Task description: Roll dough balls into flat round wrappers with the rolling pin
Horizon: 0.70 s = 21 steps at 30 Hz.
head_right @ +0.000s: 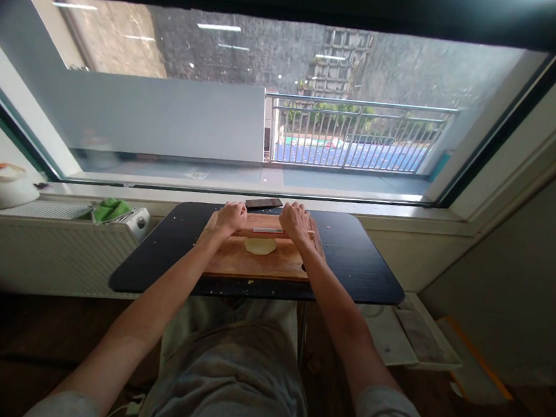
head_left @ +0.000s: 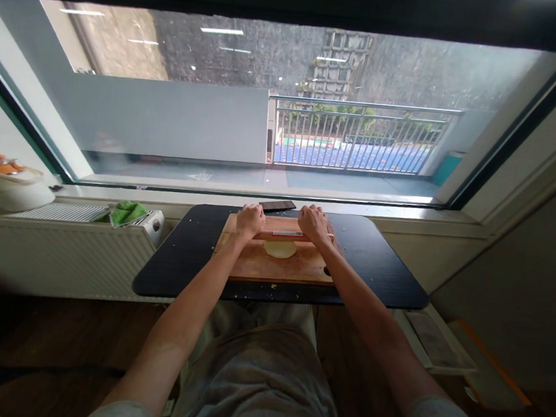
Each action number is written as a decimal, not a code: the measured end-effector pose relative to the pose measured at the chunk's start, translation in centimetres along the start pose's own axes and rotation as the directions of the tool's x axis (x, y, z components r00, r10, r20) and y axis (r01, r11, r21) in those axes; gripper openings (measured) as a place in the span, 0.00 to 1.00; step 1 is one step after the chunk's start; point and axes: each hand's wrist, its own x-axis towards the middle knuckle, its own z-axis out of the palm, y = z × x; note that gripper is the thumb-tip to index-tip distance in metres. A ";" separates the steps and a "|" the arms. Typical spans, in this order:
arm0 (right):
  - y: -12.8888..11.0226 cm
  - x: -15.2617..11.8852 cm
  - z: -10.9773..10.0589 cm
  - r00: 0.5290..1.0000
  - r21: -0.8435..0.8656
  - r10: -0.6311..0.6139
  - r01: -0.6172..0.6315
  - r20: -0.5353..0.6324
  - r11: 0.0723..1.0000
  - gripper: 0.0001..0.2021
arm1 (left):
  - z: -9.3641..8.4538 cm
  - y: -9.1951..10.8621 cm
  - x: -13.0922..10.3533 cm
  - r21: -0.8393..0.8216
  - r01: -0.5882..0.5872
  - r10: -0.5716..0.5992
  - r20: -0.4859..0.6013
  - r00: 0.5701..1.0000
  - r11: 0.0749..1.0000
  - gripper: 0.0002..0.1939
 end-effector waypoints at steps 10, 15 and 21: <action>0.0 -1.2 0.1 0.994 -0.029 0.029 -0.026 0.101 0.999 0.21 | 0.0 0.2 -1.8 -0.058 -0.018 0.024 0.111 0.993 0.998 0.19; 0.5 -2.6 0.3 0.993 -0.072 -0.011 0.019 0.118 0.997 0.23 | -0.3 0.4 -4.1 -0.066 -0.057 0.066 0.159 0.985 0.996 0.18; 2.0 -5.7 1.8 0.991 -0.122 -0.123 0.129 0.055 0.984 0.28 | -1.2 1.0 -7.9 0.007 -0.085 0.083 0.109 0.990 0.996 0.18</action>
